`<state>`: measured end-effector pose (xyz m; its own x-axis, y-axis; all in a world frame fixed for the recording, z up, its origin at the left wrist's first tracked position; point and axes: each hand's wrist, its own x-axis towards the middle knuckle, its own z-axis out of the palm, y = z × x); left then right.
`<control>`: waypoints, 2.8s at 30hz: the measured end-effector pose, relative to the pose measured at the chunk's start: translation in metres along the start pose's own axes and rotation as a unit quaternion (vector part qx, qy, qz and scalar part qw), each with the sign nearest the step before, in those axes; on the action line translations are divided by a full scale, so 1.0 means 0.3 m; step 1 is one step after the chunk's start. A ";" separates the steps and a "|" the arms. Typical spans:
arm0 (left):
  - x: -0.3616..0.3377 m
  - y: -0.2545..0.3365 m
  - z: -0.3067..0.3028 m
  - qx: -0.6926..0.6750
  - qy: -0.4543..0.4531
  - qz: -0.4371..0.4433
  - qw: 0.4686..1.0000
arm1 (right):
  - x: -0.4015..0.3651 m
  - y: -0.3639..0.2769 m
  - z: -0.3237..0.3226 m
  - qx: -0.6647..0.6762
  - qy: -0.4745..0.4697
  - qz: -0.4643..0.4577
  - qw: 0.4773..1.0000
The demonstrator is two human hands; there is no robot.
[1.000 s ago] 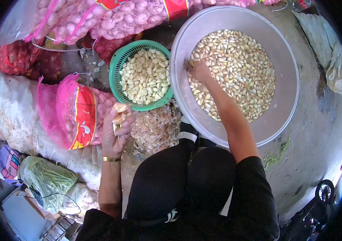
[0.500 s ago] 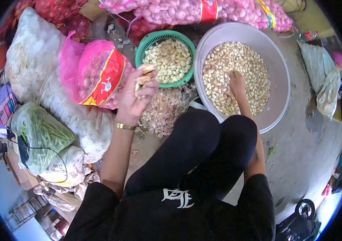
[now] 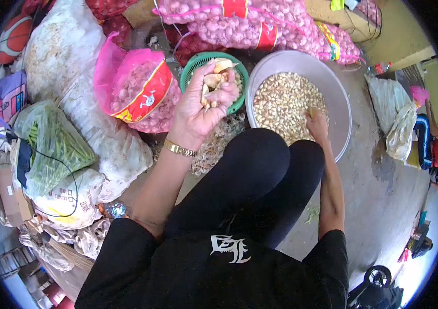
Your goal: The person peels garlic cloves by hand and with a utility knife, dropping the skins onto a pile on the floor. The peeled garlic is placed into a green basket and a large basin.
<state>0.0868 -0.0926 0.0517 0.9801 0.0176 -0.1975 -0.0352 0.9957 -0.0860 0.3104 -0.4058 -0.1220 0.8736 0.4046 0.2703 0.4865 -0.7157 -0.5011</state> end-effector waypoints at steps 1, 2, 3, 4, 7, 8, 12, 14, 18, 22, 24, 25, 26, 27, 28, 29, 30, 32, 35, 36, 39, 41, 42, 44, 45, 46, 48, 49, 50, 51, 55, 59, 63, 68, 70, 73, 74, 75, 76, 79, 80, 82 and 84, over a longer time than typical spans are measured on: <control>-0.006 -0.003 0.050 0.004 -0.015 0.008 1.000 | 0.039 0.004 -0.021 0.006 -0.006 -0.062 0.998; -0.020 -0.004 0.091 0.029 -0.056 0.013 0.998 | 0.071 0.003 -0.032 -0.013 0.066 -0.006 0.998; -0.053 -0.013 0.123 0.051 -0.084 0.014 0.995 | 0.090 0.014 -0.041 -0.009 0.064 -0.015 0.998; -0.081 -0.020 0.170 0.011 -0.105 -0.019 0.994 | 0.100 0.034 -0.065 -0.068 -0.012 -0.005 0.998; -0.169 -0.046 0.282 0.050 -0.103 0.029 0.993 | 0.158 -0.068 -0.150 -0.092 -0.044 -0.019 0.995; -0.192 -0.041 0.304 0.059 -0.129 0.032 0.989 | 0.187 -0.081 -0.153 -0.059 0.026 -0.007 0.998; -0.254 -0.022 0.351 0.098 -0.160 0.031 0.982 | 0.174 -0.098 -0.196 -0.075 -0.015 -0.018 0.997; -0.279 -0.024 0.357 0.108 -0.134 0.084 0.981 | 0.196 -0.233 -0.243 -0.013 0.056 -0.041 0.998; -0.274 0.014 0.308 0.143 -0.128 0.098 0.977 | 0.211 -0.469 -0.313 0.136 -0.025 -0.121 0.983; -0.261 0.054 0.200 0.168 -0.088 0.107 0.976 | 0.111 -0.843 -0.406 0.256 -0.131 -0.085 0.954; -0.250 0.075 0.124 0.189 -0.053 0.135 0.971 | 0.022 -0.975 -0.399 0.335 -0.214 0.000 0.917; -0.251 0.088 0.092 0.188 -0.053 0.135 0.972 | -0.009 -1.023 -0.375 0.364 -0.232 -0.009 0.902; -0.250 0.103 0.062 0.176 -0.039 0.125 0.976 | -0.042 -1.073 -0.355 0.407 -0.244 0.002 0.880; -0.249 0.115 0.034 0.162 -0.026 0.117 0.979 | -0.072 -1.119 -0.336 0.447 -0.256 0.011 0.857; -0.255 0.123 0.011 0.171 -0.003 0.137 0.976 | -0.092 -1.153 -0.313 0.461 -0.272 0.031 0.844; -0.255 0.141 -0.011 0.164 -0.008 0.141 0.976 | -0.105 -1.179 -0.284 0.473 -0.288 0.050 0.831; -0.259 0.152 -0.037 0.180 -0.002 0.164 0.970 | -0.115 -1.192 -0.250 0.500 -0.299 0.076 0.809; -0.267 0.171 -0.098 0.198 -0.002 0.190 0.962 | -0.123 -1.222 -0.189 0.492 -0.299 0.074 0.814; -0.290 0.187 -0.127 0.216 0.027 0.217 0.952 | -0.096 -1.239 -0.146 0.475 -0.318 0.067 0.817; -0.296 0.195 -0.142 0.215 0.005 0.215 0.952 | -0.092 -1.243 -0.135 0.471 -0.328 0.063 0.816; -0.307 0.192 -0.154 0.176 -0.018 0.215 0.960 | -0.085 -1.287 -0.130 0.480 -0.318 0.060 0.815; -0.311 0.192 -0.133 0.180 -0.032 0.218 0.959 | -0.082 -1.304 -0.118 0.457 -0.320 0.050 0.828; -0.308 0.195 -0.132 0.182 -0.030 0.220 0.958 | -0.090 -1.313 -0.112 0.463 -0.312 0.036 0.829; -0.306 0.205 -0.137 0.175 -0.019 0.222 0.959 | -0.102 -1.314 -0.117 0.444 -0.300 0.013 0.845; -0.299 0.209 -0.147 0.173 -0.015 0.223 0.959 | -0.113 -1.310 -0.117 0.444 -0.303 0.017 0.843; -0.285 0.213 -0.161 0.158 0.002 0.246 0.956 | -0.126 -1.308 -0.112 0.437 -0.275 -0.016 0.856; -0.265 0.222 -0.176 0.149 0.026 0.287 0.946 | -0.148 -1.312 -0.098 0.445 -0.251 -0.035 0.859; -0.254 0.213 -0.172 0.150 0.033 0.288 0.945 | -0.160 -1.299 -0.058 0.471 -0.218 -0.063 0.853; -0.232 0.199 -0.164 0.136 0.067 0.318 0.936 | -0.165 -1.303 -0.045 0.446 -0.209 -0.077 0.867; -0.222 0.188 -0.148 0.123 0.103 0.347 0.924 | -0.172 -1.302 -0.033 0.420 -0.199 -0.089 0.881; -0.184 0.171 -0.149 0.109 0.088 0.360 0.922 | -0.168 -1.297 0.033 0.366 -0.169 -0.116 0.908; -0.172 0.169 -0.187 0.109 0.089 0.326 0.935 | -0.162 -1.305 0.055 0.338 -0.160 -0.105 0.922; -0.150 0.180 -0.215 0.082 0.122 0.372 0.917 | -0.177 -1.287 0.078 0.337 -0.128 -0.171 0.917; -0.172 0.198 -0.252 0.126 0.145 0.360 0.913 | -0.183 -1.261 0.101 0.331 -0.146 -0.199 0.911; -0.176 0.202 -0.255 0.130 0.142 0.328 0.925 | -0.188 -1.266 0.107 0.313 -0.143 -0.210 0.915; -0.174 0.199 -0.267 0.185 0.167 0.359 0.900 | -0.181 -1.264 0.105 0.267 -0.162 -0.234 0.921; -0.176 0.204 -0.284 0.174 0.177 0.340 0.907 | -0.174 -1.260 0.099 0.266 -0.161 -0.232 0.922; -0.183 0.213 -0.289 0.165 0.188 0.322 0.913 | -0.160 -1.256 0.090 0.307 -0.211 -0.211 0.904; -0.192 0.226 -0.293 0.167 0.187 0.322 0.913 | -0.141 -1.255 0.082 0.348 -0.260 -0.190 0.880; -0.225 0.266 -0.261 0.143 0.143 0.236 0.950 | -0.037 -1.259 0.059 0.343 -0.247 -0.114 0.899; -0.233 0.277 -0.223 0.142 0.140 0.208 0.957 | -0.005 -1.246 0.077 0.344 -0.242 -0.111 0.900; -0.231 0.315 -0.194 0.161 0.111 0.174 0.965 | 0.053 -1.226 0.124 0.386 -0.296 -0.141 0.862; -0.210 0.357 -0.169 0.191 0.104 0.153 0.964 | 0.086 -1.224 0.149 0.400 -0.311 -0.129 0.853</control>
<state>0.0115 0.0082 0.0053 0.8737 0.3363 -0.3516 -0.2023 0.9083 0.3661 0.1539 -0.1072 0.0322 0.4444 0.8910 0.0931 0.2832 -0.0412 -0.9582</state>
